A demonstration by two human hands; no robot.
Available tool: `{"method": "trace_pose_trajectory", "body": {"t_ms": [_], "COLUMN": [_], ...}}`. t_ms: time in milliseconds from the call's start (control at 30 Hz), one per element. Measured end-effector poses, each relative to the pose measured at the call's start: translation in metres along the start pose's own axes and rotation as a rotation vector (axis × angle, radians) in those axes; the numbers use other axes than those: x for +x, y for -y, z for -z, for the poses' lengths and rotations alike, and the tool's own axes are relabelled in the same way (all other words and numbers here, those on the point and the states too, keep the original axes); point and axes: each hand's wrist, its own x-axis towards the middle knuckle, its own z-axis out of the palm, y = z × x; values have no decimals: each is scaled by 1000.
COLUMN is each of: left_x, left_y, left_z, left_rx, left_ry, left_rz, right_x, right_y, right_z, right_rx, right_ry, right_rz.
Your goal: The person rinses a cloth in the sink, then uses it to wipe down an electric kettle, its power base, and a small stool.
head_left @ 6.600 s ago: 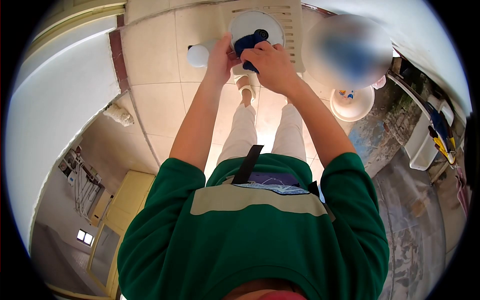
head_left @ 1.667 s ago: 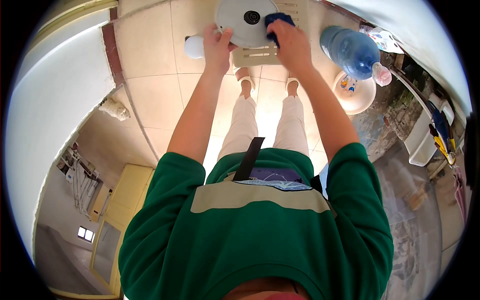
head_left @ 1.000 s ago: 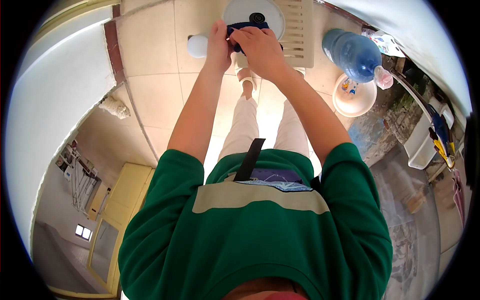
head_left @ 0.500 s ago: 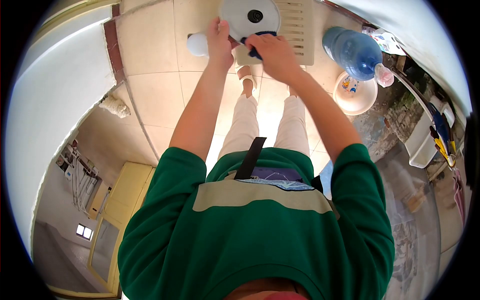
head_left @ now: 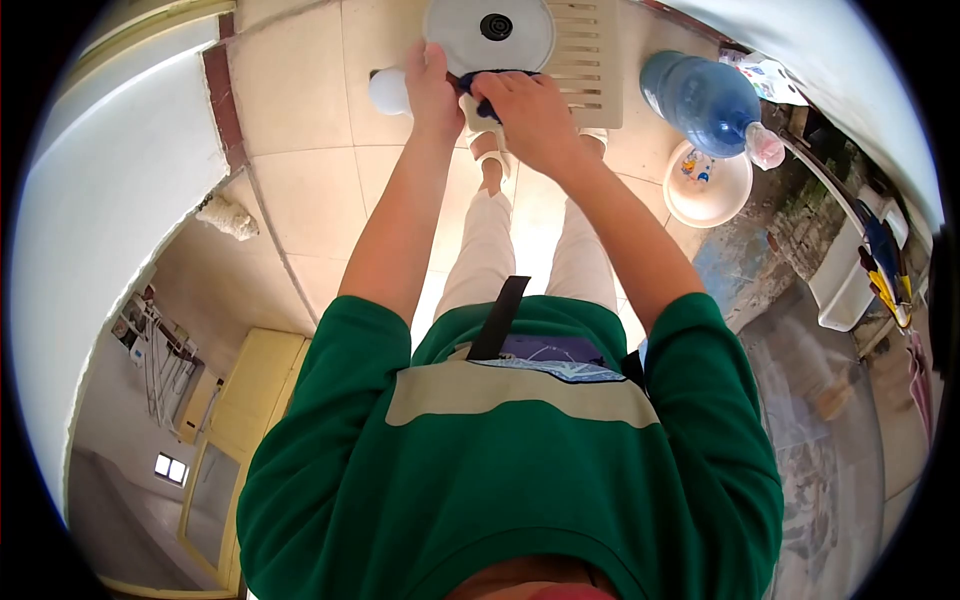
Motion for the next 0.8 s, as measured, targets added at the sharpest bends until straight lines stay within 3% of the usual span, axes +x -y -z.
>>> {"method": "trace_pose_trajectory", "body": {"t_ms": [200,400,433,800], "left_x": [-9,-8,-11,7], "left_y": [-10,14,12,3], "left_z": [0,8,2,25], "left_rx": [-29,-21,-73,67], "left_ry": [-33,33,-4,11], "left_rz": [59,31,40,64], "right_x": [-9,1,11,-5], "right_y": [-12,2,3,-12], "right_z": [12,-15,-9,-10], "right_rx": [8,169,151,161], "right_ry": [80,-87,107,7], "right_rz": [-66,-9,-81,-22]}}
